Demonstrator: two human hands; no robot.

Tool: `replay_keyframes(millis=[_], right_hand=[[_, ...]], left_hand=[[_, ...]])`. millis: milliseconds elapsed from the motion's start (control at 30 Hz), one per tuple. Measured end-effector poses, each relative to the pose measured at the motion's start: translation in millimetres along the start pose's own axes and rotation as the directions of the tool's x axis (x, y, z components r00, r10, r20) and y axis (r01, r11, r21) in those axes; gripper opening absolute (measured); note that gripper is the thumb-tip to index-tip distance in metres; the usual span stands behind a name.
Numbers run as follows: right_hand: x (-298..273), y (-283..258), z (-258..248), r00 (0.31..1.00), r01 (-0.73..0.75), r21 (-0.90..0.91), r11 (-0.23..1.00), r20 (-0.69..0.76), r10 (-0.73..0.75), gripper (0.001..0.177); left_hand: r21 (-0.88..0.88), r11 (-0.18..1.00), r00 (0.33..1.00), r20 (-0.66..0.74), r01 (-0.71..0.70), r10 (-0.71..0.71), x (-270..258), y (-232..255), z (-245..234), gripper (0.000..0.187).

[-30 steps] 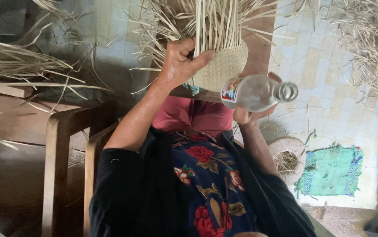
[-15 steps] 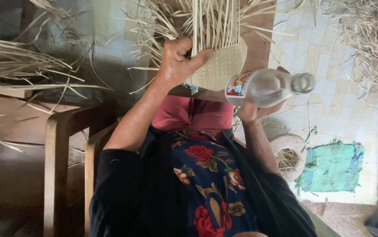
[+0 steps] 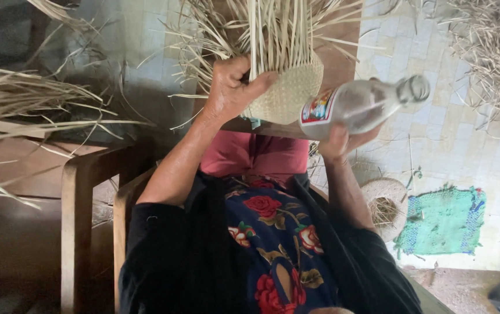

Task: The person weaves together thin strips of plant material to form a basket shape, occasionally rubbing a glass bottle against the surface.

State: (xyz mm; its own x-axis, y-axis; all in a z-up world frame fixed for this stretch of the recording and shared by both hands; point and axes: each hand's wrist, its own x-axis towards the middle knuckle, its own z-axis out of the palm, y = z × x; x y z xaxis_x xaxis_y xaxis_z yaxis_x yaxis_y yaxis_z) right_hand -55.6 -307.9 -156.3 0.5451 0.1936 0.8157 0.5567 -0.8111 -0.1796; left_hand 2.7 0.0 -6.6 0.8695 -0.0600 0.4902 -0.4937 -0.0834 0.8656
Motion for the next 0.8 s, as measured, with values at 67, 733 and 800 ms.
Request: replay_keyframes(millis=[67, 733, 800], right_hand=[[143.2, -88.5, -27.1, 0.866, -0.192, 0.569, 0.8, -0.286, 0.411, 0.078], [157.6, -35.4, -0.8, 0.669, -0.578, 0.666, 0.471, 0.057, 0.741, 0.087], [161.2, -20.4, 12.8, 0.58, -0.578, 0.766, 0.281, 0.143, 0.802, 0.095]], left_hand=[[-0.043, 0.999, 1.0, 0.005, 0.006, -0.006, 1.0, 5.0, -1.8, 0.068], [0.003, 1.0, 1.0, 0.021, 0.021, -0.021, -5.9, -4.9, -3.3, 0.064], [-0.012, 1.0, 1.0, 0.013, 0.007, -0.007, -2.4, 0.1, -2.5, 0.063]])
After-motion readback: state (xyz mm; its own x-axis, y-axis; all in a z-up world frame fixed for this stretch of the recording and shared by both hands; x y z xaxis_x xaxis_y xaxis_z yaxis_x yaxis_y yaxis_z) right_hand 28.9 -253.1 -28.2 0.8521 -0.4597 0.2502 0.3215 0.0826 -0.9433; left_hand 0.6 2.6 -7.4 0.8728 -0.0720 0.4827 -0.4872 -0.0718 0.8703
